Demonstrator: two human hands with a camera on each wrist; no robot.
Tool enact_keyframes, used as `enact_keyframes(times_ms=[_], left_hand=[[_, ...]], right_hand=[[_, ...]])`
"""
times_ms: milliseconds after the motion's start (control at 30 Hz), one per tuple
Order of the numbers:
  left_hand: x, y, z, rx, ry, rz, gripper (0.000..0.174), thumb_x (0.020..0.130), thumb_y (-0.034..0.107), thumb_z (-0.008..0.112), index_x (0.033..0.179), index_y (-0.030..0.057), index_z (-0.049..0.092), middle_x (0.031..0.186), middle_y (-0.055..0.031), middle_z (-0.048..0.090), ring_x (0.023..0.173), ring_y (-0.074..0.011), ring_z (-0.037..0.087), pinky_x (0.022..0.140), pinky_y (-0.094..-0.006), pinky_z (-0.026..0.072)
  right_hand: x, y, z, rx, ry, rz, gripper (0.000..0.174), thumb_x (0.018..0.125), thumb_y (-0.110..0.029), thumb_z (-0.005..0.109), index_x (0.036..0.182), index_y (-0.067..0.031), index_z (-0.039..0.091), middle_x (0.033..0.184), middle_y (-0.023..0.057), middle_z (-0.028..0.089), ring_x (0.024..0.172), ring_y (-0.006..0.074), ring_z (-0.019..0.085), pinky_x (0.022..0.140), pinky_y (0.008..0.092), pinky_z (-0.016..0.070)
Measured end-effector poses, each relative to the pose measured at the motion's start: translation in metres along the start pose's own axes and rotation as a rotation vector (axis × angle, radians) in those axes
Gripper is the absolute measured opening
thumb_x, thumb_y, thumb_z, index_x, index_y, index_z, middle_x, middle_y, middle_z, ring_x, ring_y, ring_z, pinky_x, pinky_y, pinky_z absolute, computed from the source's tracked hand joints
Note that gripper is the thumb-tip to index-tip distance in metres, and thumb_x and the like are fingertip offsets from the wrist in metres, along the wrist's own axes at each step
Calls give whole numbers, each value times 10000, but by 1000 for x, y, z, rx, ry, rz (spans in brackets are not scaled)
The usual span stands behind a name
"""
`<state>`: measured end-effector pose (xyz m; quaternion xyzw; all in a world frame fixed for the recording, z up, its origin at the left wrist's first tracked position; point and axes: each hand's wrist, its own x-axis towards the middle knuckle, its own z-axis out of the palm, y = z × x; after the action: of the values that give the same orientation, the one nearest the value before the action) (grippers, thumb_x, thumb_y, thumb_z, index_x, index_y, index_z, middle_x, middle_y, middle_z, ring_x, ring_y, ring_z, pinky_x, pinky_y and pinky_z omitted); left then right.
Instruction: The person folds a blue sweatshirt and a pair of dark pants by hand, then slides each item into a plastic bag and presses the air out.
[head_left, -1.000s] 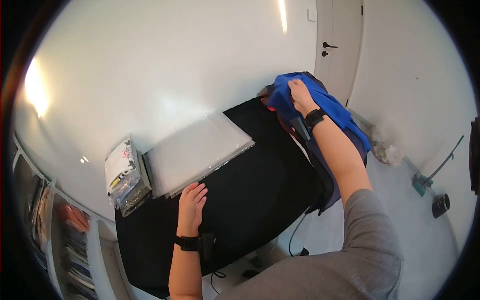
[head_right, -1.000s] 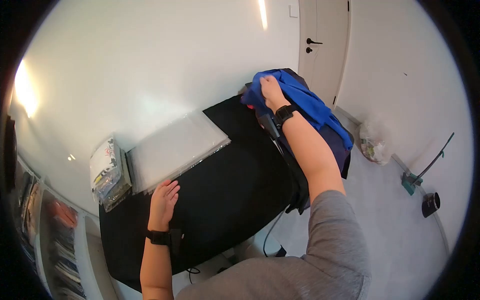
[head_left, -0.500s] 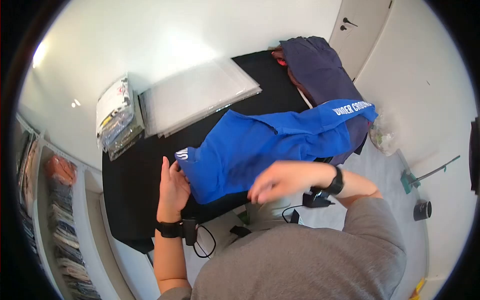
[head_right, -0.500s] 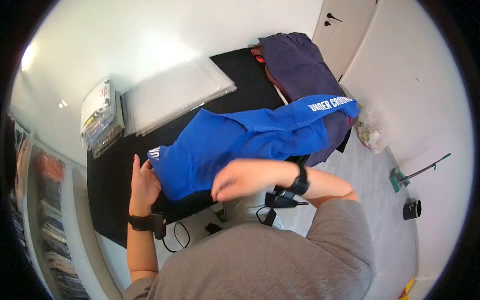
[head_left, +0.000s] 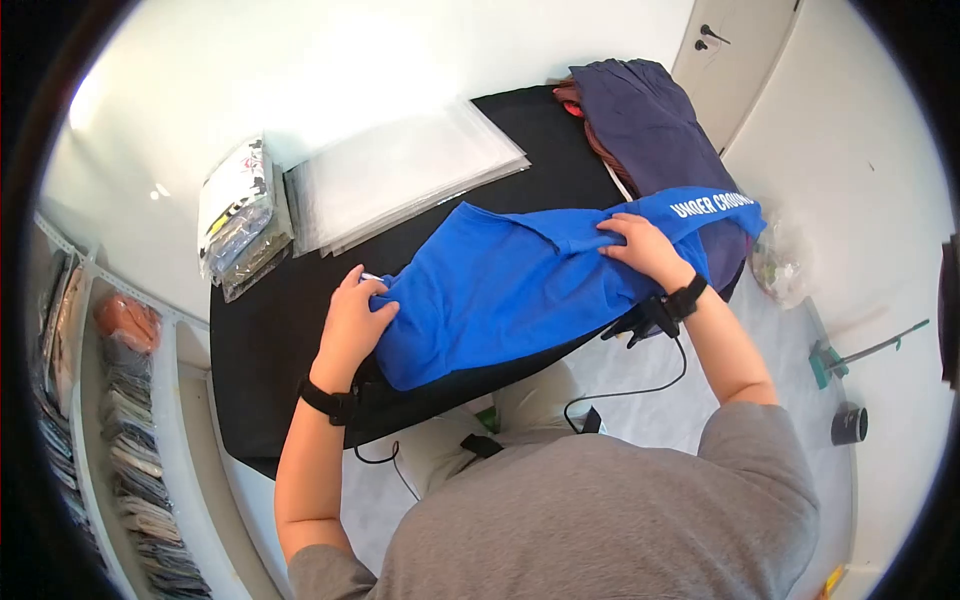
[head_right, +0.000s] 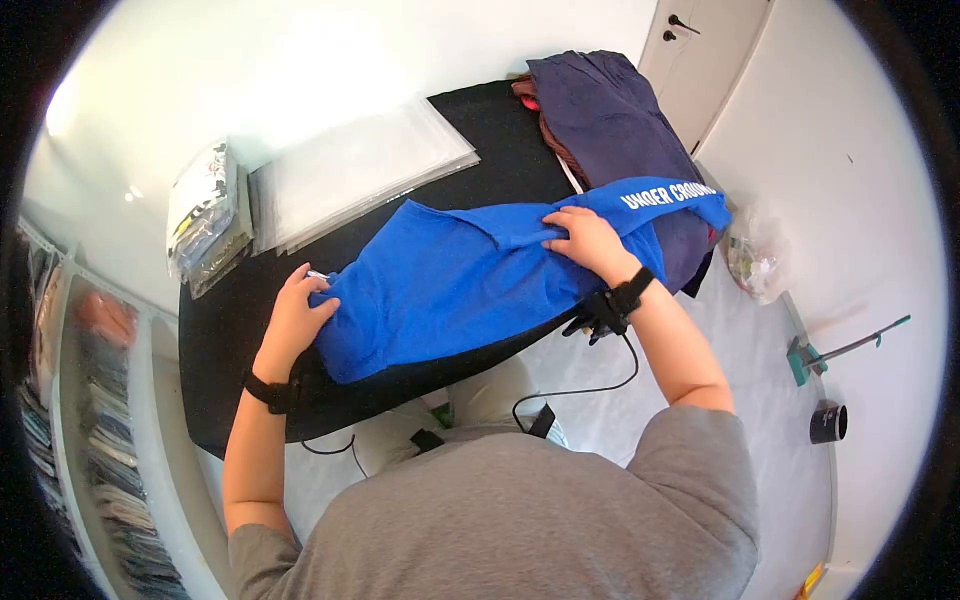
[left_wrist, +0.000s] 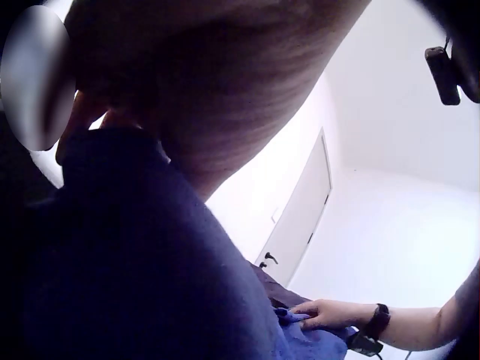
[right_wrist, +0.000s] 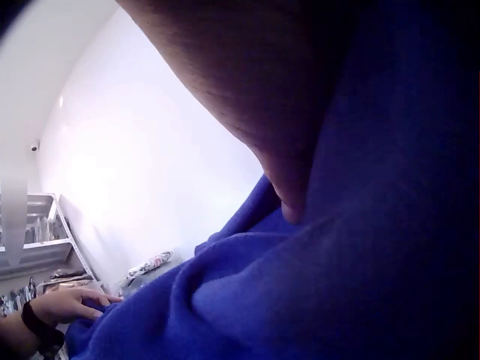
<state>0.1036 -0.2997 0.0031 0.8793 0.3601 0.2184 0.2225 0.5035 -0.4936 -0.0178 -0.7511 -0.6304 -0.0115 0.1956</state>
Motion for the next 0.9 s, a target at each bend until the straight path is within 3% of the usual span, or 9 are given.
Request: enact_keyframes(times_ms=[133,200,233,400,467,533,667,733,900], left_hand=[[14,2,-9,68,-104,-53,282,708,155,724,920,-8,636,1151,-238,592,1146,-341,537,921,-376,442],[24,-29,3,106,-16,143,222,692,117,710,854,-20,643,1099,-222,608,1044,-350,587,861,-374,478],[24,-19,-4,49,47,96,199,706,105,693,847,-23,634,1081,-224,616,1052,-352,585,874,-374,474],[37,-16,-63,-32,361,35,117,847,126,584,884,15,570,735,-136,595,663,-270,571,625,-359,447],[34,-7,-95,-149,436,15,104,866,121,564,904,23,556,708,-85,571,640,-173,528,599,-317,431],[33,-4,-127,-47,502,53,94,878,118,549,892,26,552,691,-39,543,643,-110,483,591,-284,410],[35,-37,-204,2,624,113,109,897,133,529,886,32,570,709,-18,536,682,-108,482,643,-261,404],[26,-46,-247,30,695,167,122,912,130,515,889,28,579,748,-9,543,720,-94,476,675,-238,392],[-9,-62,-345,180,755,126,157,937,151,500,919,24,589,762,19,535,723,-71,459,672,-210,373]], right_hand=[[6,8,-6,-19,27,-11,304,789,-221,644,1067,-98,648,1064,150,632,1000,333,590,870,409,474],[18,8,-17,71,-31,232,231,813,-167,578,1002,-53,644,976,198,636,941,368,600,835,432,478],[23,8,-26,56,221,86,208,819,-142,535,953,-16,630,928,232,626,915,398,594,818,450,473],[44,-5,-124,274,639,274,265,891,-216,481,944,20,588,877,234,616,840,354,592,759,398,449],[44,-15,-163,545,586,252,351,935,-302,493,1045,11,609,866,107,659,802,171,582,746,318,449],[42,-32,-191,483,599,150,344,936,-300,509,1075,-6,621,887,65,663,830,109,558,766,279,440],[32,-82,-226,514,700,-112,317,921,-297,543,1036,-21,646,777,47,635,673,98,534,627,263,435],[25,-102,-240,580,563,-66,298,970,-234,488,1126,-9,607,967,-6,636,878,62,557,809,208,433],[25,-155,-248,425,521,-194,279,964,-223,498,1100,-17,627,948,15,648,862,66,561,793,211,436]])
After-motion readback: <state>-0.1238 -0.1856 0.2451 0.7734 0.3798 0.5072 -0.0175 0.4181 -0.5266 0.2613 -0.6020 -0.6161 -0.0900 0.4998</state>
